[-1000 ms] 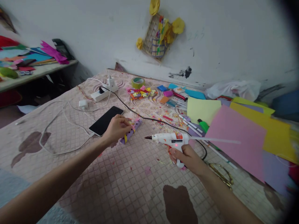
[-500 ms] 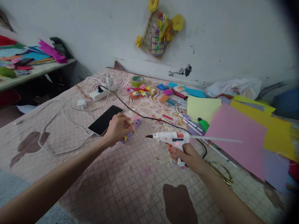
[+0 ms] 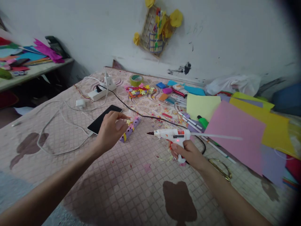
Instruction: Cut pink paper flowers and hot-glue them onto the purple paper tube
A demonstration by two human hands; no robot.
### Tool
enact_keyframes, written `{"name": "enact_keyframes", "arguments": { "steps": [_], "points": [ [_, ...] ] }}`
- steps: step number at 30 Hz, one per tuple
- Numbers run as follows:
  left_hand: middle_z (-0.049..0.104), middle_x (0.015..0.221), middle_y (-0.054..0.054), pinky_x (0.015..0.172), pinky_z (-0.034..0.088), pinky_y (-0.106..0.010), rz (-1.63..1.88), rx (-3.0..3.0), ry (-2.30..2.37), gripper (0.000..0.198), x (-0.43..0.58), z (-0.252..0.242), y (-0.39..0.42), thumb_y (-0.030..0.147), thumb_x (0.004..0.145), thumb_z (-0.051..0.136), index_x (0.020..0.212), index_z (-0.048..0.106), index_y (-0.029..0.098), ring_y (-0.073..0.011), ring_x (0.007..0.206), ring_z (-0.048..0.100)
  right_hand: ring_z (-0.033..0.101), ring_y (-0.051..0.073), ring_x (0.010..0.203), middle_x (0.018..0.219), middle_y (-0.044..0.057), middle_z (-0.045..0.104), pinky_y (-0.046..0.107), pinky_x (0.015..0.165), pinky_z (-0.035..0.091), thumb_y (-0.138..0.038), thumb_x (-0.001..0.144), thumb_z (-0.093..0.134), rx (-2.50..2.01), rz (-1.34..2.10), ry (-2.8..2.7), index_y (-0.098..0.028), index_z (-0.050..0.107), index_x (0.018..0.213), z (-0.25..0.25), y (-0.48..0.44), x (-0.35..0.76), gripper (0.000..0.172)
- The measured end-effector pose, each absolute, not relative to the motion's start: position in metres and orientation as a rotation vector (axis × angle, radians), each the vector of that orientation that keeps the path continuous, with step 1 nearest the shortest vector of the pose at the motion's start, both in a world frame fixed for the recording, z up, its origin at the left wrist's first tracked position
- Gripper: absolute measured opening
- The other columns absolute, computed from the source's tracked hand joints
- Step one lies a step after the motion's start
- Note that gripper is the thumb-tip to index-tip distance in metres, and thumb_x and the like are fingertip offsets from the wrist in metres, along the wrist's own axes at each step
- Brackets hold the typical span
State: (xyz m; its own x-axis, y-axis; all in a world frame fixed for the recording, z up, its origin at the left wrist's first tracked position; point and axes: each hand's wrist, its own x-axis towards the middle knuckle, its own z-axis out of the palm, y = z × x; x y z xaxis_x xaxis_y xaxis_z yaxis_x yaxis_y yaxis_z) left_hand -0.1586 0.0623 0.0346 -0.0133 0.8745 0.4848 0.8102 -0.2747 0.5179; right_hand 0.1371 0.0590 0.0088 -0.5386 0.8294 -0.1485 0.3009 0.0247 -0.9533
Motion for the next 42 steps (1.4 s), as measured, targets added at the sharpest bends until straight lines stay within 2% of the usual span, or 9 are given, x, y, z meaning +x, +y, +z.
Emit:
{"name": "enact_keyframes", "arguments": {
  "steps": [3, 7, 12, 17, 28, 31, 34, 38, 42],
  "points": [
    [0.058, 0.093, -0.005, 0.078, 0.042, -0.037, 1.138, 2.214, 1.844, 0.015, -0.147, 0.045, 0.039, 0.016, 0.074, 0.058, 0.089, 0.057, 0.018, -0.0203, 0.088, 0.053, 0.042, 0.009, 0.045, 0.048, 0.0, 0.049, 0.022, 0.045, 0.031, -0.049, 0.084, 0.046, -1.14, 1.523, -1.856, -0.014, 0.053, 0.052, 0.006, 0.06, 0.139, 0.048],
    [0.059, 0.089, -0.004, 0.077, 0.042, -0.035, 1.095, 2.356, 1.719, 0.009, -0.127, 0.04, 0.006, 0.016, 0.079, 0.055, 0.087, 0.057, 0.019, -0.0192, 0.087, 0.054, 0.044, 0.01, 0.047, 0.048, 0.0, 0.05, 0.023, 0.047, 0.033, -0.049, 0.084, 0.048, -1.125, 1.516, -1.82, -0.015, 0.053, 0.053, 0.007, 0.059, 0.14, 0.046],
    [0.059, 0.08, -0.003, 0.071, 0.042, -0.031, 0.654, 2.261, 1.396, 0.01, -0.106, 0.016, -0.023, 0.018, 0.085, 0.047, 0.084, 0.057, 0.019, -0.0157, 0.076, 0.054, 0.045, 0.01, 0.046, 0.048, 0.0, 0.05, 0.024, 0.048, 0.033, -0.048, 0.084, 0.048, -1.107, 1.549, -1.793, -0.015, 0.052, 0.052, 0.01, 0.059, 0.14, 0.046],
    [0.057, 0.09, -0.006, 0.073, 0.043, -0.033, 0.459, 2.178, 1.436, 0.012, -0.096, 0.006, -0.024, 0.023, 0.085, 0.047, 0.087, 0.057, 0.018, -0.0192, 0.085, 0.052, 0.044, 0.009, 0.045, 0.047, 0.0, 0.049, 0.024, 0.047, 0.032, -0.048, 0.085, 0.048, -1.11, 1.517, -1.831, -0.015, 0.053, 0.051, 0.011, 0.059, 0.14, 0.047],
    [0.057, 0.08, -0.004, 0.063, 0.041, -0.027, 0.337, 2.078, 1.456, 0.003, -0.091, 0.007, -0.018, 0.017, 0.078, 0.053, 0.075, 0.056, 0.016, -0.0168, 0.075, 0.052, 0.045, 0.009, 0.046, 0.047, -0.001, 0.049, 0.024, 0.049, 0.034, -0.047, 0.085, 0.047, -1.086, 1.535, -1.807, -0.015, 0.052, 0.051, 0.01, 0.058, 0.139, 0.047],
    [0.057, 0.076, -0.002, 0.059, 0.04, -0.025, 0.426, 2.025, 1.436, 0.003, -0.093, 0.008, -0.017, 0.016, 0.077, 0.054, 0.075, 0.056, 0.017, -0.014, 0.068, 0.052, 0.045, 0.009, 0.046, 0.048, 0.0, 0.049, 0.023, 0.048, 0.034, -0.046, 0.085, 0.048, -1.086, 1.556, -1.781, -0.015, 0.052, 0.051, 0.007, 0.058, 0.14, 0.047],
    [0.057, 0.072, 0.0, 0.058, 0.04, -0.024, 0.716, 1.975, 1.426, 0.006, -0.1, 0.013, -0.012, 0.015, 0.079, 0.054, 0.074, 0.057, 0.017, -0.0113, 0.064, 0.051, 0.042, 0.008, 0.043, 0.046, -0.001, 0.049, 0.022, 0.044, 0.032, -0.045, 0.085, 0.05, -1.081, 1.588, -1.736, -0.015, 0.05, 0.05, 0.007, 0.057, 0.14, 0.046],
    [0.058, 0.072, 0.001, 0.064, 0.044, -0.025, 1.171, 1.968, 1.377, 0.006, -0.11, 0.026, -0.003, 0.012, 0.078, 0.059, 0.075, 0.057, 0.017, -0.0108, 0.068, 0.054, 0.04, 0.008, 0.041, 0.047, -0.002, 0.048, 0.022, 0.041, 0.03, -0.042, 0.085, 0.051, -0.972, 1.682, -1.599, -0.016, 0.051, 0.06, 0.009, 0.056, 0.14, 0.036],
    [0.059, 0.075, -0.001, 0.066, 0.046, -0.026, 1.409, 2.065, 1.241, 0.012, -0.114, 0.034, 0.001, 0.005, 0.075, 0.061, 0.077, 0.058, 0.016, -0.0111, 0.072, 0.056, 0.042, 0.01, 0.045, 0.051, -0.001, 0.048, 0.023, 0.043, 0.031, -0.042, 0.083, 0.052, -0.814, 1.732, -1.553, -0.016, 0.052, 0.067, 0.007, 0.055, 0.143, 0.031]
  ]
}}
